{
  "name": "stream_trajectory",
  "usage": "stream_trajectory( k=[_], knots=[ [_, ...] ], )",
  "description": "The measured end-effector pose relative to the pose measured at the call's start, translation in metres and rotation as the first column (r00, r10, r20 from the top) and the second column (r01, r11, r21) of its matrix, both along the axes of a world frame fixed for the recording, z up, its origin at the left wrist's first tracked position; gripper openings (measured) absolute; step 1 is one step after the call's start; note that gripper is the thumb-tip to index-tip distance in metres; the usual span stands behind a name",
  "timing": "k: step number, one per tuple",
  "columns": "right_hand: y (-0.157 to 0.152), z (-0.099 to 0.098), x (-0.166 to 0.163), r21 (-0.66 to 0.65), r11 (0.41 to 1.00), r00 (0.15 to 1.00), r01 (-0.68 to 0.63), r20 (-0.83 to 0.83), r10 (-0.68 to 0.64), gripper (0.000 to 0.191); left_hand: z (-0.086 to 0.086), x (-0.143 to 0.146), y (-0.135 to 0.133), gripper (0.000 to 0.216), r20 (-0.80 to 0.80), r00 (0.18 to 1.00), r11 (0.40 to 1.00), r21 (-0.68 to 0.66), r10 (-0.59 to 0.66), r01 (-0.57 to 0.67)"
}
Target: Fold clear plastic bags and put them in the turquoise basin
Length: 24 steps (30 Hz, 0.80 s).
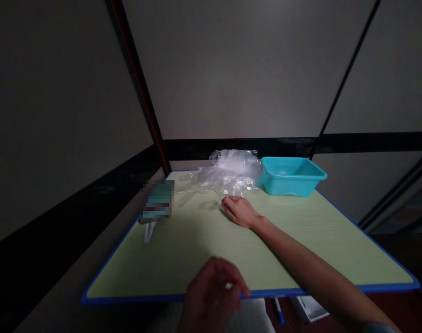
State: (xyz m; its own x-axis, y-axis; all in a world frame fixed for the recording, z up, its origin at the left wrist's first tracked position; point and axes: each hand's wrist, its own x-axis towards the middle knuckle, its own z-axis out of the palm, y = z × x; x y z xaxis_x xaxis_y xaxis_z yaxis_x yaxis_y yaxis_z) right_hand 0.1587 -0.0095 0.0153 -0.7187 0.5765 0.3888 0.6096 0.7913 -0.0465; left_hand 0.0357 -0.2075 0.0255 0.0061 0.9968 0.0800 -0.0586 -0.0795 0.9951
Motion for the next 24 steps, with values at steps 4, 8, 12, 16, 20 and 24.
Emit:
stream_trajectory(
  k=[4, 8, 12, 16, 20, 24],
  knots=[
    [-0.012, 0.002, 0.004, -0.058, 0.998, 1.0, -0.015, 0.022, 0.016, 0.016, 0.042, 0.042, 0.066, 0.005, 0.305, 0.928, 0.948, 0.167, 0.212, -0.272],
    [-0.039, 0.012, 0.017, -0.126, 0.982, 0.987, -0.14, 0.058, 0.148, 0.013, 0.051, 0.041, 0.125, 0.006, 0.242, 0.882, 0.857, 0.239, 0.404, -0.457],
    [-0.056, 0.036, 0.031, -0.411, 0.831, 0.925, -0.375, -0.112, 0.362, 0.008, 0.032, 0.012, 0.175, 0.01, 0.087, 0.902, 0.871, 0.234, 0.423, -0.432],
    [-0.029, 0.048, 0.037, -0.483, 0.83, 0.899, -0.28, -0.436, 0.05, 0.015, 0.005, -0.017, 0.211, 0.007, -0.139, 0.918, 0.921, 0.176, 0.372, -0.346],
    [0.008, 0.035, 0.036, -0.412, 0.91, 0.839, -0.046, -0.51, -0.189, 0.027, -0.017, -0.033, 0.227, 0.022, -0.352, 0.917, 0.98, 0.131, 0.188, -0.15],
    [0.005, 0.02, 0.032, -0.375, 0.924, 0.866, 0.072, -0.436, -0.244, 0.024, -0.029, -0.04, 0.225, 0.017, -0.507, 0.859, 0.985, 0.17, 0.066, 0.025]
  ],
)
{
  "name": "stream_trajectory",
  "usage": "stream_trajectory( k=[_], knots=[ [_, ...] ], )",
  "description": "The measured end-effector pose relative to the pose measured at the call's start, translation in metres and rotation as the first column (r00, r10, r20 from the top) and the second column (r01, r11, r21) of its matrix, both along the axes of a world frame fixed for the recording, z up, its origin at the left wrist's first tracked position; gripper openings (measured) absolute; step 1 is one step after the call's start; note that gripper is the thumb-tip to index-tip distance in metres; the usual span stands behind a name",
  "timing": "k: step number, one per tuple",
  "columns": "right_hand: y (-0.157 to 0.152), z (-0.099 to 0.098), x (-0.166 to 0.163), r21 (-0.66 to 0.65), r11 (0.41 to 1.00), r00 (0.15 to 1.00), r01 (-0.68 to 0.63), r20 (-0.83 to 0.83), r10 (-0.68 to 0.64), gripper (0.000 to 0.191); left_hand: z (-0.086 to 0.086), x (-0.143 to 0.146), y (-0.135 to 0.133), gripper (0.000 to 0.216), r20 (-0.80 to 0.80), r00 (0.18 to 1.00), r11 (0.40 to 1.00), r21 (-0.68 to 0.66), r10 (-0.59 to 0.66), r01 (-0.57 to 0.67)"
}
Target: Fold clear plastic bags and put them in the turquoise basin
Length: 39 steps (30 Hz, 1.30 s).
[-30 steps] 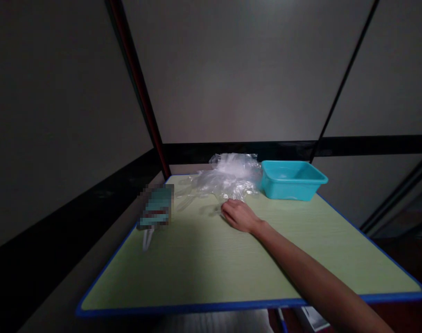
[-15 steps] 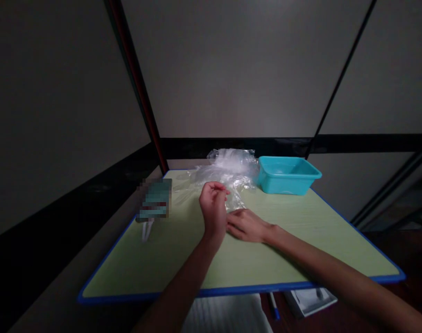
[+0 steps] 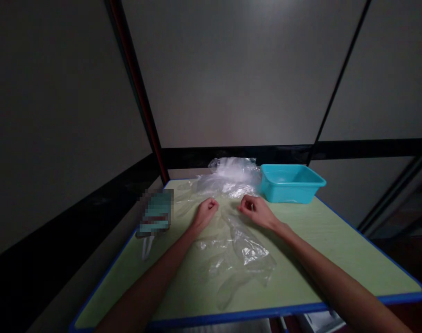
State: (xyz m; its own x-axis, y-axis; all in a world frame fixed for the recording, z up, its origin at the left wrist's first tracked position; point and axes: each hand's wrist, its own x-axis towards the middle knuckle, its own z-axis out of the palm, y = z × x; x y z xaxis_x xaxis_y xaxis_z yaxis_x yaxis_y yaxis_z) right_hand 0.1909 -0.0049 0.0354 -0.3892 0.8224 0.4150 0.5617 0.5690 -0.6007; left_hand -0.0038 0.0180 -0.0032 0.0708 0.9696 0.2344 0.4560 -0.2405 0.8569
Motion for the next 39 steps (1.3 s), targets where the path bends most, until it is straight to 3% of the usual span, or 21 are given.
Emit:
stream_trajectory(
  k=[3, 5, 9, 16, 21, 24, 28, 33, 37, 39],
  knots=[
    [-0.018, -0.002, -0.008, 0.038, 0.999, 0.992, -0.006, 0.124, 0.001, 0.024, -0.001, -0.002, -0.009, 0.007, -0.128, 0.987, 0.991, 0.077, -0.099, 0.11],
    [-0.028, -0.001, -0.013, 0.099, 0.995, 0.942, -0.005, 0.335, -0.028, 0.032, 0.001, -0.005, -0.017, 0.002, -0.216, 0.966, 0.976, 0.137, -0.14, 0.172],
    [-0.035, -0.001, -0.018, 0.134, 0.989, 0.857, -0.058, 0.514, -0.019, 0.037, 0.008, -0.01, -0.034, 0.014, -0.373, 0.921, 0.95, 0.233, -0.11, 0.207],
    [-0.031, -0.012, -0.007, 0.024, 0.999, 0.936, -0.039, 0.35, 0.028, 0.043, 0.022, -0.002, -0.058, 0.015, -0.508, 0.862, 0.92, 0.341, 0.007, 0.193],
    [-0.02, -0.017, 0.0, -0.018, 0.999, 0.979, -0.033, 0.202, 0.036, 0.04, 0.025, 0.012, -0.075, 0.013, -0.656, 0.752, 0.899, 0.289, -0.063, 0.328],
    [-0.012, -0.018, 0.007, -0.005, 1.0, 0.982, 0.003, 0.19, -0.002, 0.037, 0.022, 0.014, -0.08, 0.029, -0.687, 0.703, 0.871, 0.217, -0.185, 0.441],
    [-0.005, -0.014, 0.019, 0.072, 0.987, 0.94, 0.141, 0.304, -0.157, 0.038, 0.019, 0.012, -0.079, 0.045, -0.701, 0.659, 0.846, 0.151, -0.273, 0.511],
    [-0.006, -0.001, 0.032, 0.202, 0.913, 0.771, 0.356, 0.489, -0.409, 0.034, 0.018, 0.009, -0.077, 0.043, -0.726, 0.624, 0.836, 0.127, -0.288, 0.533],
    [-0.006, 0.005, 0.042, 0.232, 0.87, 0.708, 0.434, 0.51, -0.489, 0.03, 0.02, 0.007, -0.076, 0.042, -0.768, 0.574, 0.841, 0.09, -0.282, 0.534],
    [-0.006, 0.005, 0.044, 0.233, 0.867, 0.731, 0.44, 0.467, -0.497, 0.027, 0.021, 0.006, -0.076, 0.043, -0.784, 0.547, 0.841, 0.058, -0.295, 0.537]
  ],
)
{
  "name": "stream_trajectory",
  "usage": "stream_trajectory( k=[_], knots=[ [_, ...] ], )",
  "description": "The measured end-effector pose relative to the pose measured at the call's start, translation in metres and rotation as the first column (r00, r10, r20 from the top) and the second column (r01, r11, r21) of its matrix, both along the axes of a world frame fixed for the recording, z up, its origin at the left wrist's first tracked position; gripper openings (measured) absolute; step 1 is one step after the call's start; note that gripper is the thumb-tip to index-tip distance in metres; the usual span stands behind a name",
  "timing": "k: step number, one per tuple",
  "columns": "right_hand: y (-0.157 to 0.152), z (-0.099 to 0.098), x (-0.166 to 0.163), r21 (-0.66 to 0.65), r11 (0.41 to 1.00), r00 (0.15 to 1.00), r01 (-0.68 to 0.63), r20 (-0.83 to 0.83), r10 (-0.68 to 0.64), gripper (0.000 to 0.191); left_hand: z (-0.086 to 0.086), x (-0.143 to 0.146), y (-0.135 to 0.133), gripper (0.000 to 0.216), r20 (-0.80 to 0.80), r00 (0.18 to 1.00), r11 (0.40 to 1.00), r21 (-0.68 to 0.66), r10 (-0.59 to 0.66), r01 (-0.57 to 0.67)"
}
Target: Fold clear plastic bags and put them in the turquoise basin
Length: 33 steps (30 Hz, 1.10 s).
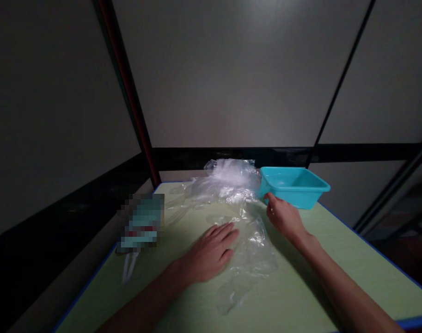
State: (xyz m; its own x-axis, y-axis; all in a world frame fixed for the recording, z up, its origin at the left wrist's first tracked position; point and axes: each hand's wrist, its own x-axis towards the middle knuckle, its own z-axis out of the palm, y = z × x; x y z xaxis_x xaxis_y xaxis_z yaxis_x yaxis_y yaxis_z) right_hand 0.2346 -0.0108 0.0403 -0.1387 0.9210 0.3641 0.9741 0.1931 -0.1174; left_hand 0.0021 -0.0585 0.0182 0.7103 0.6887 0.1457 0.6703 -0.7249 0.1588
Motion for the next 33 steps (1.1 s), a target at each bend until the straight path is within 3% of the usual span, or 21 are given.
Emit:
stream_trajectory(
  k=[3, 6, 9, 15, 21, 28, 33],
  knots=[
    [-0.003, -0.001, -0.007, 0.049, 0.97, 0.958, -0.24, -0.15, 0.244, 0.018, 0.002, -0.001, -0.001, 0.047, -0.035, 0.999, 1.0, -0.02, 0.002, -0.003],
    [-0.012, -0.004, -0.024, 0.054, 0.848, 0.826, -0.528, -0.203, 0.527, 0.013, 0.003, -0.002, -0.002, 0.054, -0.056, 0.998, 0.999, -0.03, 0.014, -0.015],
    [-0.02, -0.007, -0.039, -0.029, 0.784, 0.775, -0.621, -0.175, 0.607, 0.019, 0.003, -0.003, -0.003, 0.06, -0.083, 0.996, 0.998, -0.046, 0.043, -0.047],
    [-0.019, -0.01, -0.04, -0.14, 0.725, 0.737, -0.674, -0.071, 0.672, 0.028, 0.005, -0.002, -0.004, 0.059, -0.126, 0.99, 0.995, -0.062, 0.069, -0.077],
    [-0.008, -0.003, -0.015, -0.204, 0.732, 0.75, -0.65, -0.016, 0.662, 0.04, 0.005, -0.007, -0.002, 0.059, -0.145, 0.986, 0.991, -0.099, 0.078, -0.093],
    [0.002, 0.001, 0.015, -0.282, 0.779, 0.815, -0.56, -0.013, 0.58, 0.053, 0.01, -0.019, 0.003, 0.063, -0.124, 0.99, 0.988, -0.133, 0.063, -0.079],
    [0.007, 0.004, 0.031, -0.25, 0.877, 0.897, -0.412, 0.06, 0.438, 0.053, 0.016, -0.03, 0.005, 0.061, -0.123, 0.991, 0.986, -0.146, 0.061, -0.079]
  ],
)
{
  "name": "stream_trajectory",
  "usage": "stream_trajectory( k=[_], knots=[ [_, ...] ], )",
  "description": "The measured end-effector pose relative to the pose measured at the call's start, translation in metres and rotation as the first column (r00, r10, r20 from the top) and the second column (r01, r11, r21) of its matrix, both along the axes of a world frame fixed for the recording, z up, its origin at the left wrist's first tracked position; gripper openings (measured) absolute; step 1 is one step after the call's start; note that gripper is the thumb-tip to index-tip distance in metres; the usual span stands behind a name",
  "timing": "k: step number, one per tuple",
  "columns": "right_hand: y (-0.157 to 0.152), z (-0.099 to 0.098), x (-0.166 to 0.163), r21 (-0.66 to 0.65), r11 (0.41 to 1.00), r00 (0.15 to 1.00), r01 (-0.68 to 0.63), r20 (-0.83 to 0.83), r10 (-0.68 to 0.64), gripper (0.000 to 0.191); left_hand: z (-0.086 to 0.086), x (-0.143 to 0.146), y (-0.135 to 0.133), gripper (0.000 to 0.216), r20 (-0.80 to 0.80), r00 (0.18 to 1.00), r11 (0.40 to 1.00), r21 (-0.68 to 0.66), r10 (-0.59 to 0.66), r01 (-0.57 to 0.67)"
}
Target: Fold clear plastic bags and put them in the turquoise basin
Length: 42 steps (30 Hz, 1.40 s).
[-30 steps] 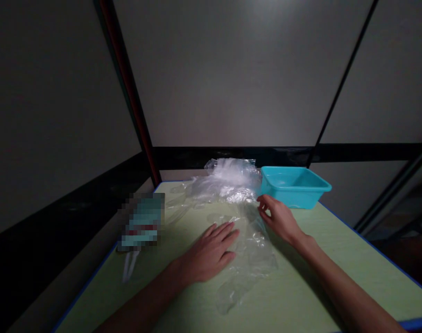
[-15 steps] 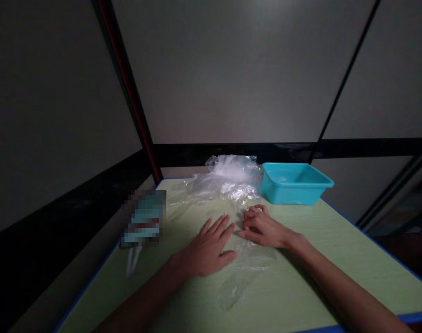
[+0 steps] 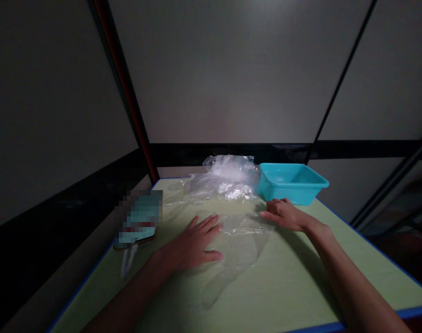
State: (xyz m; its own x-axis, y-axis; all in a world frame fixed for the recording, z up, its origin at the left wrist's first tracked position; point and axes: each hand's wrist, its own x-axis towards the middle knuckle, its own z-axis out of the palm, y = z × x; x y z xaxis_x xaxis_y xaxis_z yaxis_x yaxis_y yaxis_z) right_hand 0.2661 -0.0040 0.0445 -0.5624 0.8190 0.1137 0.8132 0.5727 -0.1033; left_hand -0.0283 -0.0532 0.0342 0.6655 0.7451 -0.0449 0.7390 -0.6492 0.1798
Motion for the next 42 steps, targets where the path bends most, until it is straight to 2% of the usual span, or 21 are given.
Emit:
stream_trajectory(
  k=[4, 6, 8, 11, 13, 17, 20, 23, 27, 31, 35, 42],
  knots=[
    [0.004, 0.005, 0.006, 0.132, 0.976, 0.984, 0.175, -0.012, -0.175, 0.044, 0.003, -0.009, 0.005, 0.056, 0.011, 1.0, 0.995, 0.098, 0.005, -0.006],
    [0.003, 0.008, 0.0, 0.195, 0.96, 0.98, 0.199, -0.058, -0.191, 0.041, 0.005, -0.007, 0.007, 0.045, 0.03, 0.999, 0.976, 0.215, 0.025, -0.031],
    [-0.002, 0.009, -0.013, 0.236, 0.955, 0.979, 0.179, -0.135, -0.15, 0.037, 0.006, -0.001, 0.008, 0.033, 0.082, 0.996, 0.942, 0.33, 0.045, -0.069],
    [-0.013, 0.008, -0.037, 0.221, 0.973, 0.97, 0.064, -0.242, -0.009, 0.027, 0.003, 0.016, 0.005, 0.018, 0.165, 0.985, 0.911, 0.395, 0.053, -0.115],
    [-0.019, 0.006, -0.051, 0.174, 0.983, 0.97, -0.05, -0.225, 0.09, 0.022, -0.001, 0.025, 0.003, 0.014, 0.176, 0.983, 0.917, 0.38, 0.057, -0.122],
    [-0.026, -0.005, -0.066, 0.104, 0.968, 0.958, -0.228, -0.151, 0.242, 0.015, -0.011, 0.034, -0.001, 0.013, 0.234, 0.97, 0.929, 0.341, 0.062, -0.142],
    [-0.026, -0.017, -0.072, 0.082, 0.957, 0.933, -0.277, -0.216, 0.288, 0.013, -0.018, 0.033, -0.001, 0.018, 0.293, 0.952, 0.934, 0.307, 0.092, -0.185],
    [-0.026, -0.027, -0.079, 0.066, 0.963, 0.912, -0.26, -0.312, 0.267, 0.016, -0.027, 0.031, 0.001, 0.027, 0.308, 0.938, 0.925, 0.287, 0.157, -0.249],
    [-0.027, -0.034, -0.085, 0.062, 0.971, 0.903, -0.23, -0.357, 0.237, 0.023, -0.036, 0.029, 0.005, 0.044, 0.291, 0.932, 0.922, 0.254, 0.216, -0.293],
    [-0.025, -0.037, -0.085, 0.059, 0.978, 0.944, -0.2, -0.257, 0.209, 0.035, -0.038, 0.03, 0.006, 0.057, 0.285, 0.929, 0.921, 0.239, 0.237, -0.309],
    [-0.019, -0.039, -0.08, -0.024, 0.996, 0.989, -0.09, -0.122, 0.086, 0.052, -0.037, 0.03, 0.005, 0.066, 0.268, 0.927, 0.913, 0.241, 0.263, -0.328],
    [-0.02, -0.036, -0.075, -0.118, 0.991, 0.996, 0.06, -0.055, -0.067, 0.07, -0.034, 0.031, 0.003, 0.066, 0.124, 0.938, 0.91, 0.228, 0.325, -0.345]
  ],
)
